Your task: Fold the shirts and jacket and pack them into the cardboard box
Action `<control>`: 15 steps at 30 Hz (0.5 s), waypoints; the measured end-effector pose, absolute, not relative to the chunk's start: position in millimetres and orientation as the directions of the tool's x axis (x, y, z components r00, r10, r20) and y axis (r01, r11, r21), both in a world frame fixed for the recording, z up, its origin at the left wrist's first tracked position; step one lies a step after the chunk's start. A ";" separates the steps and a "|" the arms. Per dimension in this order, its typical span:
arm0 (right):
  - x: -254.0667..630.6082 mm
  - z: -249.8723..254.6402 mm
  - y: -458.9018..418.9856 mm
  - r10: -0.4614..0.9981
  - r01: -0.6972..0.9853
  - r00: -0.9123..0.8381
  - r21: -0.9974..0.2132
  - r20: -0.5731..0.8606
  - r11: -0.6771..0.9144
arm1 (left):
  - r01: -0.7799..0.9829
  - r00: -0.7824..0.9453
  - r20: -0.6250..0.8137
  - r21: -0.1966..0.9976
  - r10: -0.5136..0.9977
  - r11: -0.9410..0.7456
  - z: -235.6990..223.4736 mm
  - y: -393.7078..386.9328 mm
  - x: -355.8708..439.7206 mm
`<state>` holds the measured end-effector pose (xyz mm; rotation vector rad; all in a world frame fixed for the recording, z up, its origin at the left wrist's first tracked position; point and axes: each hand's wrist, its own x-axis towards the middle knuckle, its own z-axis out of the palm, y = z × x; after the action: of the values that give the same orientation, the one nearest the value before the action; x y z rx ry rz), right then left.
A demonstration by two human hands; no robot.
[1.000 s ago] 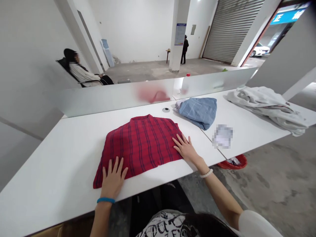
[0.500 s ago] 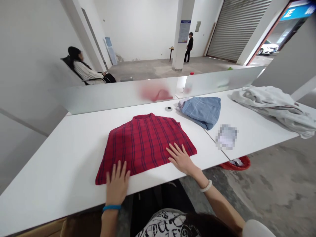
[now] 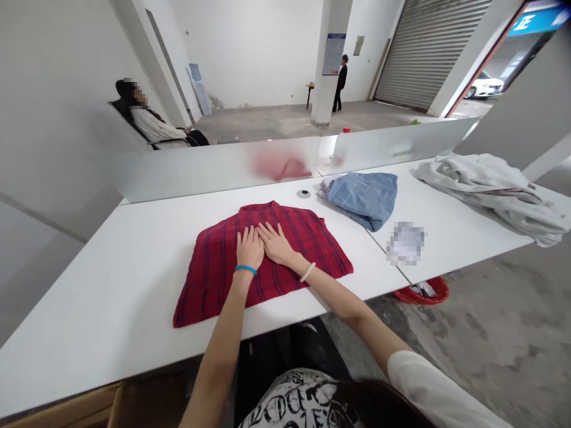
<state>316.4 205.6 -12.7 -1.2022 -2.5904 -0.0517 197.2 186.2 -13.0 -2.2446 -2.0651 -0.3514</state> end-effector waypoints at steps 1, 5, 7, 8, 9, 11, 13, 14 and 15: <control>314.2 -19.6 218.7 0.763 0.764 -0.605 -0.102 0.229 0.637 | 0.991 0.060 0.165 0.105 0.984 -0.078 -17.2 199.5 192.4; 351.8 -39.5 260.3 0.841 0.829 -0.536 -0.140 0.081 0.542 | 0.992 -0.058 0.058 0.112 0.997 0.052 -31.0 217.8 126.4; 384.9 -40.0 275.9 0.898 0.887 -0.440 -0.143 0.022 0.439 | 0.976 -0.184 0.015 0.123 0.983 0.181 -32.8 211.6 77.9; 399.4 -38.5 282.2 0.922 0.913 -0.388 -0.143 -0.007 0.383 | 0.955 -0.263 -0.016 0.138 0.965 0.263 -32.7 207.0 55.5; 410.2 -36.3 287.4 0.939 0.931 -0.343 -0.143 -0.033 0.336 | 0.935 -0.318 -0.039 0.151 0.947 0.320 -32.2 202.5 36.9; 416.1 -31.3 293.4 0.959 0.953 -0.280 -0.134 -0.048 0.272 | 0.898 -0.407 -0.039 0.164 0.913 0.408 -29.9 196.7 17.5; 399.1 -27.1 294.1 0.959 0.953 -0.277 -0.115 0.050 0.281 | 0.893 -0.435 0.069 0.161 0.898 0.421 -26.5 198.2 27.0; 383.8 -25.7 293.0 0.944 0.943 -0.304 -0.104 0.129 0.318 | 0.906 -0.416 0.150 0.156 0.897 0.394 -24.7 202.1 41.9; 365.9 -24.9 291.6 0.913 0.923 -0.349 -0.090 0.210 0.373 | 0.931 -0.359 0.225 0.145 0.906 0.334 -23.2 207.8 61.7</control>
<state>365.9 291.6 -24.9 -1.6415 -2.4089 -0.0644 61.7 207.8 -23.2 -1.7144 -2.4793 -0.3793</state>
